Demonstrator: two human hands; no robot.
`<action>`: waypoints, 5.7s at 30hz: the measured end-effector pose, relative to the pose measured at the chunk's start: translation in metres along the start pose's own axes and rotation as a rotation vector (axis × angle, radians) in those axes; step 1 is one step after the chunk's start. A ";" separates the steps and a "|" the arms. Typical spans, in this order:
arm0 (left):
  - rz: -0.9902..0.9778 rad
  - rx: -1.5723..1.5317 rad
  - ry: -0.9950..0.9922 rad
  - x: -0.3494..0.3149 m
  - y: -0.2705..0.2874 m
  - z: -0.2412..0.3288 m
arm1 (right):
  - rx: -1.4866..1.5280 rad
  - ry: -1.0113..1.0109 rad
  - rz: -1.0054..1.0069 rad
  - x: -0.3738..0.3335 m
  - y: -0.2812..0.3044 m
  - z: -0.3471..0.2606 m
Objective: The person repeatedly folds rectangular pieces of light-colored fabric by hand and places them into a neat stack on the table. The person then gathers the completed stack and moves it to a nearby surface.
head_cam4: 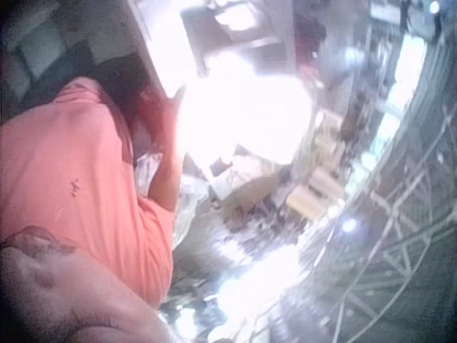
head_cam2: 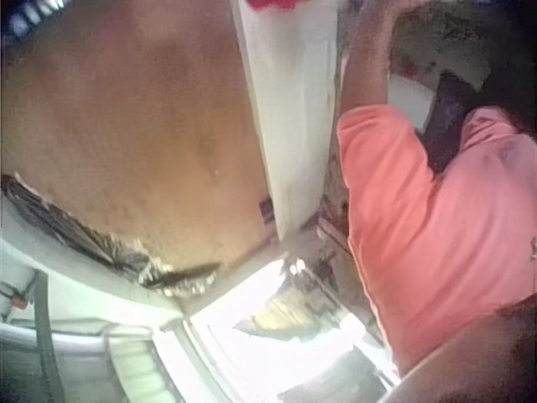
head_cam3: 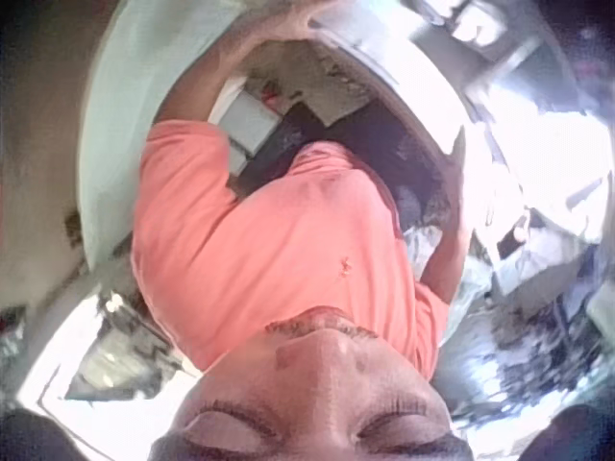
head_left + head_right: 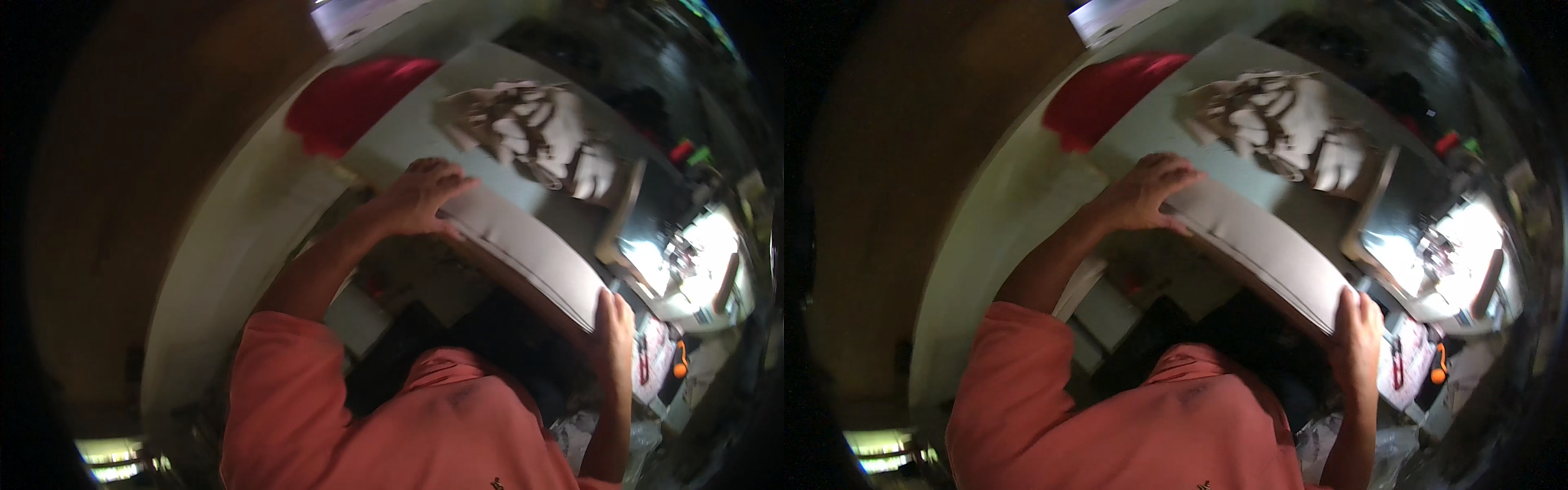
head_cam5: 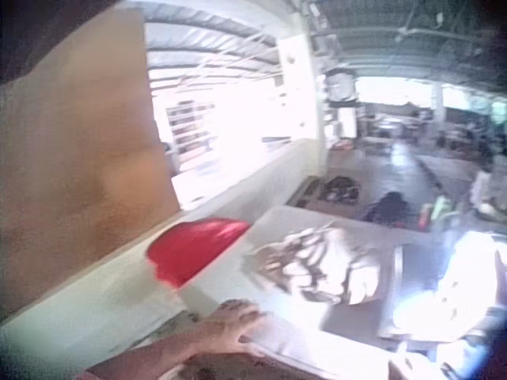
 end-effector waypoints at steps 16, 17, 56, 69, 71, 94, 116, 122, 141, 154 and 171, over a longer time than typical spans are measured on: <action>0.362 0.033 1.522 -0.417 -0.080 -0.213 | 0.172 -0.235 -0.205 -0.011 -0.026 0.006; 0.390 0.006 1.526 -0.422 -0.086 -0.223 | 0.116 -0.195 -0.202 -0.013 -0.028 0.007; 0.493 -0.088 0.962 -0.274 -0.163 -0.087 | 0.320 -0.197 -0.217 -0.024 -0.025 0.031; 1.713 -1.111 0.582 -0.396 -0.040 -0.036 | 0.339 -0.046 -0.022 -0.029 0.037 -0.020; 1.733 -1.018 0.559 -0.412 0.000 -0.006 | 0.462 -0.017 -0.136 -0.026 0.026 -0.045; 1.043 -1.194 0.150 -0.137 0.011 0.098 | 0.589 0.546 -0.204 0.069 0.117 -0.208; 0.642 -1.107 0.061 -0.060 -0.049 0.059 | 0.382 0.671 0.081 0.099 0.172 -0.187; 0.247 -1.214 0.414 -0.080 -0.057 0.056 | 0.427 0.582 0.290 0.098 0.217 -0.147; 0.087 -0.885 0.494 0.048 0.018 -0.054 | 1.323 -0.915 0.202 -0.056 -0.002 0.066; 0.210 -0.351 0.495 0.034 0.001 -0.065 | 0.673 -0.677 -0.044 -0.050 0.001 0.059; 0.024 0.046 0.097 0.061 -0.038 0.019 | 0.126 -0.186 0.153 -0.043 0.004 0.020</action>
Point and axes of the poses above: each hand's wrist, its own x-axis towards the middle knuckle, its own y-axis out of the back of the hand, z = x × y, the point moved 7 cm from there along x, towards the middle knuckle, and after that the axes turned 13 degrees about -x, right-handed, at the moved point
